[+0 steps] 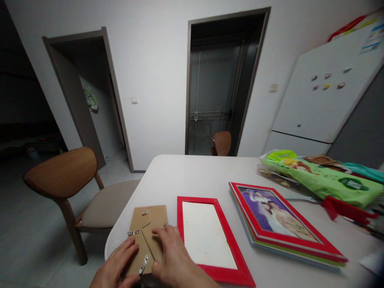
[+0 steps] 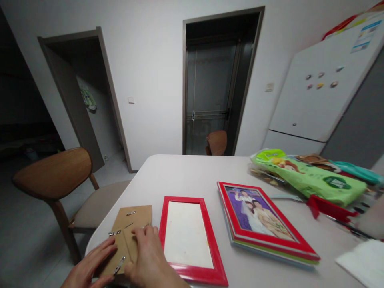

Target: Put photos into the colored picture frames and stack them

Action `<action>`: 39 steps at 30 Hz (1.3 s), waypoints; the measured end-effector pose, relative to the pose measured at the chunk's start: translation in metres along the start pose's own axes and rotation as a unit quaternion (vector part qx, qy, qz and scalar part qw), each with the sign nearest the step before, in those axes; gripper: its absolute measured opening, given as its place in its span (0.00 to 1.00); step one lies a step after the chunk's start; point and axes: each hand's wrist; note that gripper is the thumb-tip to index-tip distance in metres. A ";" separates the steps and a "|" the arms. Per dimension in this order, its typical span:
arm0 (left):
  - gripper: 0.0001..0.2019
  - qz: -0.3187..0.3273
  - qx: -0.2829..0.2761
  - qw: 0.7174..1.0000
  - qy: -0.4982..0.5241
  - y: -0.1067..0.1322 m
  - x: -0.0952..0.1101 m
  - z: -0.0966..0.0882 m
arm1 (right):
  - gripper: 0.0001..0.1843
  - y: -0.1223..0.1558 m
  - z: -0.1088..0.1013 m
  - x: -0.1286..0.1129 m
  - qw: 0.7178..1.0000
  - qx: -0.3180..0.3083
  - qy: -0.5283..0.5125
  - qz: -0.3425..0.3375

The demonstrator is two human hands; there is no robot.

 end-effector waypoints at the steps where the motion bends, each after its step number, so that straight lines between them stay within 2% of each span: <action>1: 0.25 -0.002 0.012 1.000 0.009 -0.008 0.011 -0.004 | 0.31 0.003 -0.013 0.000 1.000 0.008 -0.008 -0.009; 3: 0.24 -0.001 0.023 0.999 0.040 -0.026 0.038 -0.007 | 0.27 0.011 -0.040 0.004 1.000 0.020 -0.007 -0.021; 6: 0.22 -0.003 -0.006 0.993 0.114 -0.050 0.081 0.007 | 0.24 0.030 -0.076 0.023 0.999 0.019 0.033 0.015; 9: 0.20 -0.041 -0.111 0.981 0.154 -0.070 0.116 0.032 | 0.23 0.051 -0.097 0.052 0.994 0.003 0.078 0.077; 12: 0.21 -0.078 -0.204 0.963 0.160 -0.083 0.135 0.051 | 0.23 0.064 -0.102 0.076 0.987 -0.003 0.127 0.099; 14: 0.22 -0.095 -0.235 0.955 0.152 -0.087 0.140 0.055 | 0.24 0.068 -0.101 0.085 0.983 -0.003 0.155 0.095; 18: 0.23 -0.105 -0.270 0.946 0.144 -0.088 0.137 0.050 | 0.24 0.071 -0.094 0.092 0.979 -0.013 0.186 0.077; 22: 0.30 -0.097 -0.297 0.938 0.148 -0.083 0.135 0.048 | 0.23 0.072 -0.091 0.094 0.976 -0.019 0.206 0.072; 25: 0.29 -0.093 -0.277 0.944 0.155 -0.078 0.134 0.054 | 0.19 0.068 -0.095 0.099 0.974 -0.004 0.216 0.063; 30: 0.16 -0.075 -0.234 0.950 0.192 -0.071 0.132 0.063 | 0.15 0.052 -0.110 0.114 0.958 0.019 0.277 0.074; 34: 0.19 -0.078 -0.218 0.952 0.199 -0.067 0.128 0.073 | 0.14 0.043 -0.113 0.121 0.958 -0.002 0.282 0.060; 39: 0.19 -0.089 -0.213 0.955 0.187 -0.064 0.127 0.081 | 0.12 0.042 -0.112 0.127 0.967 0.012 0.248 0.057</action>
Point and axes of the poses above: each hand's wrist, its own y-axis away from the middle knuckle, its own z-axis out of the palm, x = y × z, and after that the axes turned 13 degrees about -z, right-handed
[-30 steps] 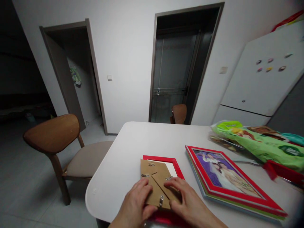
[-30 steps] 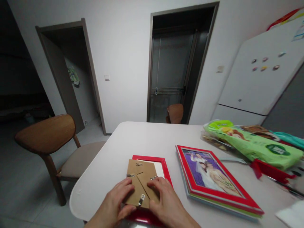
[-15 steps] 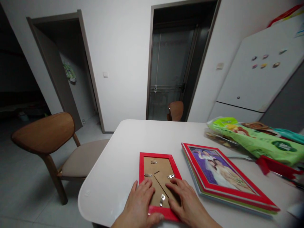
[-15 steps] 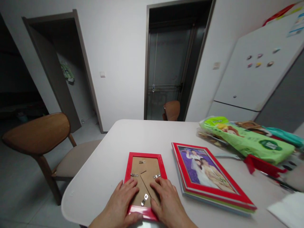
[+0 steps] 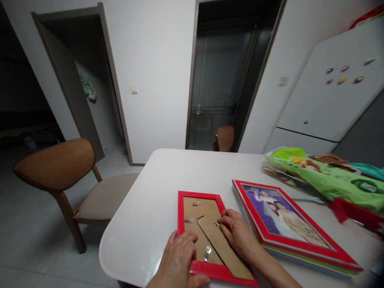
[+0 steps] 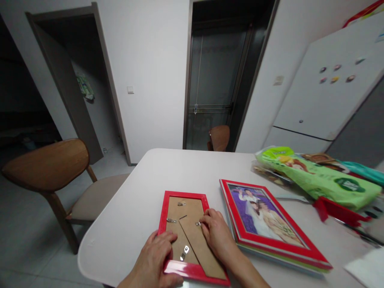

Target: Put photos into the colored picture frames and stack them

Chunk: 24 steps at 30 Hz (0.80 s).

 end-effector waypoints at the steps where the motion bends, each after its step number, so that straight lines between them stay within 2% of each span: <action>1: 0.19 -0.001 -0.001 1.000 -0.002 0.000 0.000 0.000 | 0.11 0.000 0.000 0.001 1.000 -0.002 -0.006 0.002; 5: 0.19 0.001 -0.011 1.000 -0.007 0.001 0.002 -0.003 | 0.11 0.000 -0.003 0.003 1.000 -0.013 -0.010 0.009; 10: 0.19 0.004 -0.004 1.000 -0.003 0.001 0.003 -0.004 | 0.13 0.004 -0.005 0.001 1.000 -0.016 -0.007 -0.018; 16: 0.18 0.010 0.011 1.000 0.009 0.002 0.001 -0.002 | 0.14 0.010 -0.007 -0.010 1.000 -0.005 -0.012 0.005; 18: 0.17 0.012 0.019 1.000 0.020 0.002 0.001 -0.001 | 0.14 0.012 -0.009 -0.022 0.999 -0.012 -0.032 -0.026; 21: 0.16 0.013 0.031 0.999 0.036 0.002 0.000 -0.001 | 0.10 0.015 -0.010 -0.042 0.988 -0.082 -0.075 -0.107; 24: 0.16 0.015 0.033 0.998 0.042 0.003 0.000 0.000 | 0.08 0.015 -0.007 -0.053 0.985 -0.107 -0.073 -0.117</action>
Point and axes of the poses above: each hand's wrist, its own y-axis away from the middle knuckle, its own z-axis out of the palm, x = y × z, and after that the axes turned 13 degrees about -z, right-handed
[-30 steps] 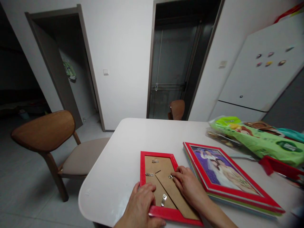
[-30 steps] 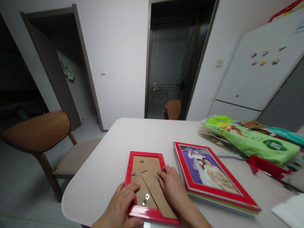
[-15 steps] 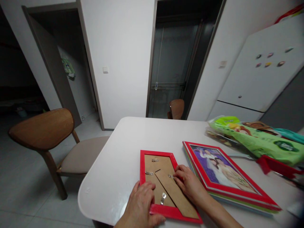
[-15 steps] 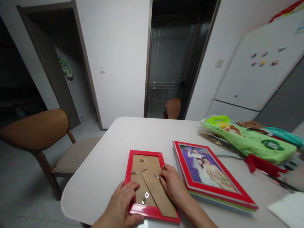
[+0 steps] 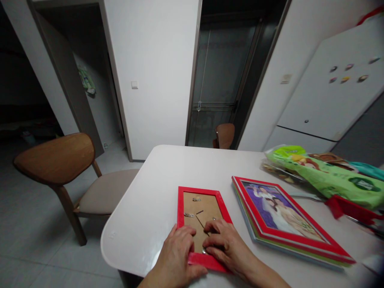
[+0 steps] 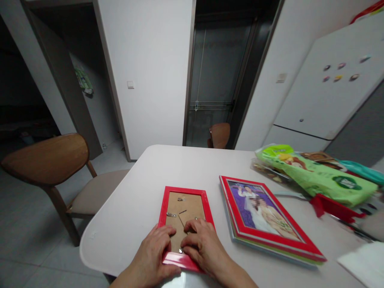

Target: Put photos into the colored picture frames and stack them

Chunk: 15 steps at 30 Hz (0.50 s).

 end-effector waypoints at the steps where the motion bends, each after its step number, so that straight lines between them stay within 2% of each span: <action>1: 0.16 0.001 0.000 1.000 0.000 0.000 0.000 0.000 | 0.09 -0.001 0.002 -0.001 1.000 0.003 0.003 0.004; 6: 0.17 0.006 0.001 1.000 0.009 -0.001 -0.002 0.002 | 0.17 0.001 0.005 -0.001 1.000 -0.007 -0.013 -0.020; 9: 0.17 0.005 0.002 1.000 0.017 -0.002 -0.004 0.002 | 0.19 0.003 0.003 -0.002 0.999 -0.009 -0.026 -0.024; 12: 0.18 0.006 0.003 1.000 0.022 -0.001 -0.004 0.002 | 0.17 -0.006 0.003 -0.002 0.998 0.028 -0.057 0.003; 15: 0.18 0.010 0.003 1.000 0.025 -0.001 -0.003 0.001 | 0.15 -0.030 0.008 0.000 0.993 0.086 -0.061 0.052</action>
Point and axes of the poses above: each hand's wrist, its own y-axis away from the middle knuckle, its own z-axis out of the palm, x = y × z, and after that the axes turned 13 degrees about -z, right-handed
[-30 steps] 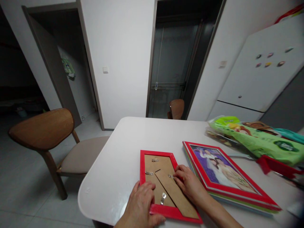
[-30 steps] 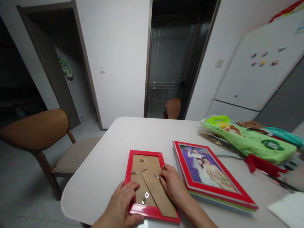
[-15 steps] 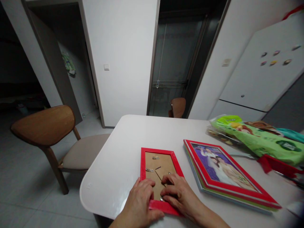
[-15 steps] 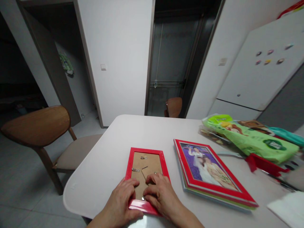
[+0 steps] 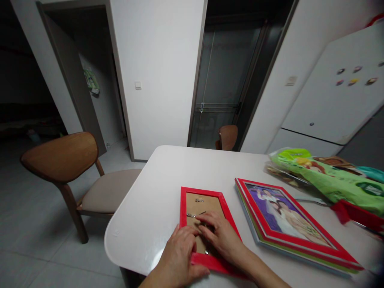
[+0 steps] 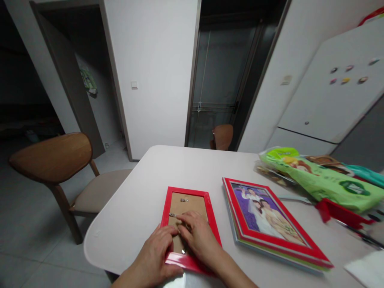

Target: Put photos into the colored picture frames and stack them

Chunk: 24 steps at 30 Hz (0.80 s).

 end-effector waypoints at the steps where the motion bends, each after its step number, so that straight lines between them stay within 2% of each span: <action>1: 0.18 0.001 0.001 1.000 0.002 0.000 0.000 0.000 | 0.14 -0.009 0.004 0.000 1.000 0.013 0.015 0.011; 6: 0.20 -0.006 0.004 1.000 0.012 -0.001 0.001 0.000 | 0.11 -0.037 0.019 0.002 0.997 0.027 0.073 0.026; 13: 0.19 -0.010 -0.009 1.000 0.009 -0.001 0.002 -0.003 | 0.09 -0.038 0.023 0.009 0.997 0.016 0.069 0.011; 18: 0.20 -0.007 0.009 0.999 0.031 0.000 -0.001 0.002 | 0.12 -0.052 0.015 0.040 0.993 0.054 0.077 0.069; 24: 0.26 -0.018 0.026 0.999 0.010 0.000 0.000 0.006 | 0.08 -0.071 0.012 0.074 0.979 0.092 0.095 0.155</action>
Point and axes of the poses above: each hand's wrist, its own y-axis away from the middle knuckle, its own z-axis out of the palm, x = y × z, and after that the axes turned 13 degrees about -z, right-handed
